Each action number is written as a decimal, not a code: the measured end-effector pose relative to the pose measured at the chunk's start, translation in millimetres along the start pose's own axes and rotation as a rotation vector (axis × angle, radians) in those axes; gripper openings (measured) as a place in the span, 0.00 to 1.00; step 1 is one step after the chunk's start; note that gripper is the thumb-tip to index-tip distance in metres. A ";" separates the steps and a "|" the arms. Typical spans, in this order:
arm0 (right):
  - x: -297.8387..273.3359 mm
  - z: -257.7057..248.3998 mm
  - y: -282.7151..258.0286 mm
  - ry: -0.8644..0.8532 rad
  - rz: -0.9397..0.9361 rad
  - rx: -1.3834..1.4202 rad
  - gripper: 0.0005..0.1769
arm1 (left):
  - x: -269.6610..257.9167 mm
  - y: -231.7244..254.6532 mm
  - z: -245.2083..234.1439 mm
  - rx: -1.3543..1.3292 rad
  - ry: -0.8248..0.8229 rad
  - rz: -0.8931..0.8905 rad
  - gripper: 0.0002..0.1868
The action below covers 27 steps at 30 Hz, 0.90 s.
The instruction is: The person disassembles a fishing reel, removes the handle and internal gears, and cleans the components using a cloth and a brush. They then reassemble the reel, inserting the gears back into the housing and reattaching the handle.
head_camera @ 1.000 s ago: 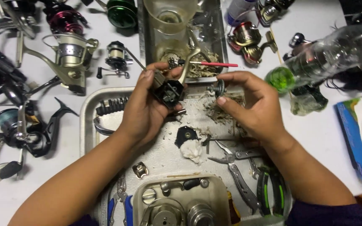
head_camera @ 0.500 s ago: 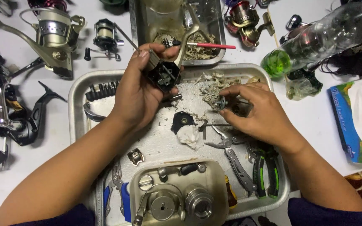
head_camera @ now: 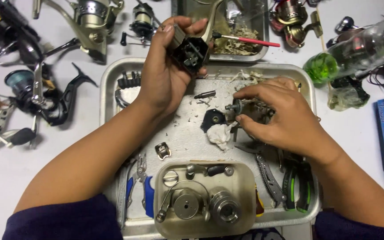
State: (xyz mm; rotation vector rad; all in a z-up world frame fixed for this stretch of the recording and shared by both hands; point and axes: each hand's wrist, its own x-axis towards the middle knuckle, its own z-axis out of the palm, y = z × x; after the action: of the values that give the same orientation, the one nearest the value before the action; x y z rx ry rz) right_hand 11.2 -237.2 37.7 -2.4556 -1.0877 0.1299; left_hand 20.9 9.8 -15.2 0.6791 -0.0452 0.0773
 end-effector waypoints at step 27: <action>16.2 20.8 -22.3 -0.090 -0.361 -0.448 0.24 | -0.7 -3.3 2.7 0.080 -0.036 0.017 0.13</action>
State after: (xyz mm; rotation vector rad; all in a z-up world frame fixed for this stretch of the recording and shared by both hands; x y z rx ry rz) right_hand 1.7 -204.8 30.4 -2.5915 -1.7384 -0.1323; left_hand 20.4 5.5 -15.2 0.7598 -0.0823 0.0834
